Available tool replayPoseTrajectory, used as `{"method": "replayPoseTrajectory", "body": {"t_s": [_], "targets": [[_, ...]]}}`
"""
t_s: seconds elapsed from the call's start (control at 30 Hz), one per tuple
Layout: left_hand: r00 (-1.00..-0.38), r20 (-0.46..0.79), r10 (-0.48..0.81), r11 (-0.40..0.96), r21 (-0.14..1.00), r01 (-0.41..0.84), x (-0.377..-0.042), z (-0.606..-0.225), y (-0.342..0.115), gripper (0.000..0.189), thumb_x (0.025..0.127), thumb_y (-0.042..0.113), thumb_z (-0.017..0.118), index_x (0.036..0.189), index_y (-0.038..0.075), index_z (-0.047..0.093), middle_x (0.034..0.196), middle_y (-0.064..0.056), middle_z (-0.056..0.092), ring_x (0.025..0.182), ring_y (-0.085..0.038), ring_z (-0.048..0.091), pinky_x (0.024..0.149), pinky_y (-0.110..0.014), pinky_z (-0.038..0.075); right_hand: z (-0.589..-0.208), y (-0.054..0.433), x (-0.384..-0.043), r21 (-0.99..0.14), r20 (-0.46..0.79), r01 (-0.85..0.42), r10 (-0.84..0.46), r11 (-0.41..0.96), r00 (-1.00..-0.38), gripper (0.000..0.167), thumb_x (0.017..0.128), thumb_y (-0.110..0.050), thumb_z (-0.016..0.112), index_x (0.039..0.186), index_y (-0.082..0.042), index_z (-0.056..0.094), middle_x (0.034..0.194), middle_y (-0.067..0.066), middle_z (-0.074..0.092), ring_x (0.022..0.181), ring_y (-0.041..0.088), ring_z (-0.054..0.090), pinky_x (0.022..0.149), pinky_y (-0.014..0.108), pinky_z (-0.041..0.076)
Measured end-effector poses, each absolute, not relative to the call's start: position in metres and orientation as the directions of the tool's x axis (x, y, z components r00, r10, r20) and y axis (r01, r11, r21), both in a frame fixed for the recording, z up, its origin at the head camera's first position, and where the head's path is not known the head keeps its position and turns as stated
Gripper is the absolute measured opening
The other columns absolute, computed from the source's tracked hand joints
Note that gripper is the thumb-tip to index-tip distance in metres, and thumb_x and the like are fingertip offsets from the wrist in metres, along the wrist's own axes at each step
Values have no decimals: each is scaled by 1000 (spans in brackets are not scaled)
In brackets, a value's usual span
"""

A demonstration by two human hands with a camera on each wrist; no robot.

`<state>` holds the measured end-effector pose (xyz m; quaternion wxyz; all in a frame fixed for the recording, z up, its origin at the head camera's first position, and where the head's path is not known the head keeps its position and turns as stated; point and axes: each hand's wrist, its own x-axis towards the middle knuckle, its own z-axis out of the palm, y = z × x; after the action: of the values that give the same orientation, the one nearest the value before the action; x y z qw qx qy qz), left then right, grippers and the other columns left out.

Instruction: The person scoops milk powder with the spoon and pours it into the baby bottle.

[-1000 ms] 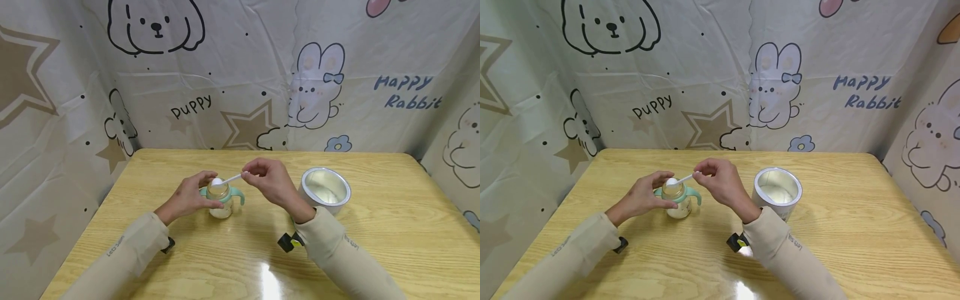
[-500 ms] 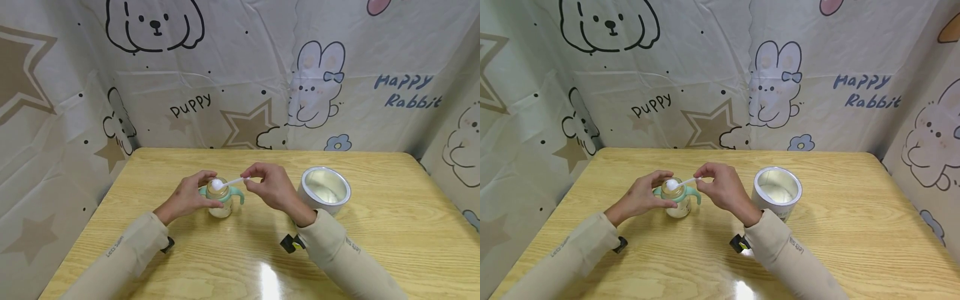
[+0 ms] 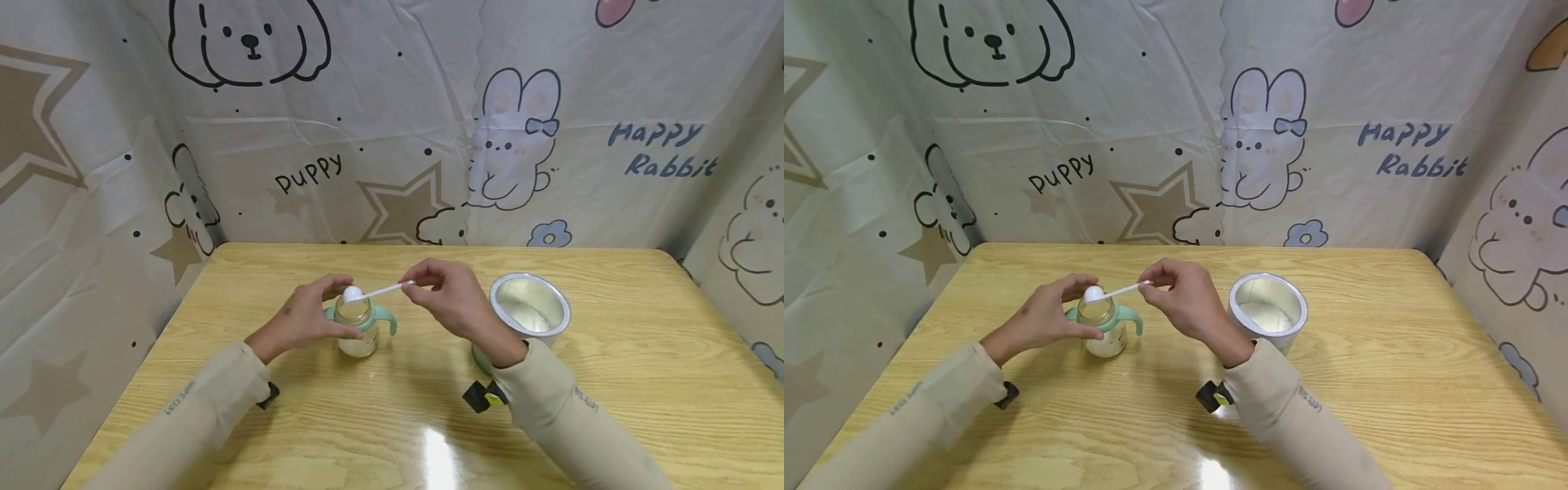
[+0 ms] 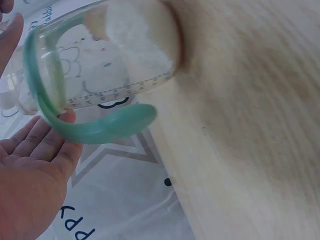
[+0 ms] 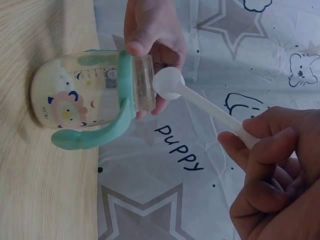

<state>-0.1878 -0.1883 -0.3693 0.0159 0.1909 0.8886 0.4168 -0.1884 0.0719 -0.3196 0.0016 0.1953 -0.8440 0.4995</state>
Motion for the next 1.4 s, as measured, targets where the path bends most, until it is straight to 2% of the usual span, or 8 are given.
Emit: {"method": "replayPoseTrajectory", "body": {"t_s": [0.33, 0.63, 0.73, 1.03, 1.23, 1.4], "targets": [[-913, 153, 377, 548, 758, 353, -189, -358, -184, 88, 70, 23, 94, 141, -1, 48, 136, -17, 58, 127, -36, 54, 106, -55, 42, -313, 86, -186, -890, 176, -281, -298, 360, -938, 11, 93, -11, 72, 98, -1, 71, 80, 4, 72, 55, 10, 46, 47, 22, 36], [-909, 167, 381, 525, 770, 362, -190, -349, -173, 90, 68, 22, 95, 142, -1, 48, 138, -15, 59, 128, -33, 54, 108, -49, 42, -300, 107, -183, -904, 137, -229, -263, 362, -955, 15, 96, -16, 69, 105, -4, 70, 65, -1, 64, 47, 9, 36, 43, 21, 26], [-907, 166, 388, 524, 769, 365, -191, -347, -168, 91, 67, 24, 95, 142, 0, 48, 139, -15, 58, 129, -32, 54, 109, -49, 42, -297, 114, -182, -898, 140, -230, -252, 375, -958, 16, 96, -17, 69, 106, -5, 70, 66, -2, 64, 48, 9, 36, 44, 21, 26], [-894, 180, 410, 524, 756, 393, -194, -341, -152, 92, 66, 24, 96, 142, 1, 48, 139, -12, 58, 129, -30, 54, 108, -44, 43, -290, 137, -181, -858, 139, -230, -223, 460, -965, 21, 97, -22, 68, 109, -4, 69, 80, -1, 74, 50, 8, 37, 46, 23, 29], [-884, 179, 432, 507, 762, 402, -195, -338, -140, 93, 66, 21, 96, 143, 0, 47, 140, -14, 57, 130, -31, 53, 109, -42, 43, -285, 153, -178, -861, 121, -213, -221, 462, -968, 28, 97, -25, 69, 114, -3, 65, 75, 0, 70, 45, 12, 41, 43, 26, 33], [-884, 162, 438, 512, 764, 393, -197, -336, -130, 94, 66, 25, 96, 143, 4, 47, 142, -9, 56, 132, -26, 52, 110, -39, 42, -283, 166, -176, -855, 119, -209, -213, 474, -970, 29, 97, -27, 68, 112, -2, 64, 77, 3, 71, 46, 13, 42, 43, 26, 33]]}}
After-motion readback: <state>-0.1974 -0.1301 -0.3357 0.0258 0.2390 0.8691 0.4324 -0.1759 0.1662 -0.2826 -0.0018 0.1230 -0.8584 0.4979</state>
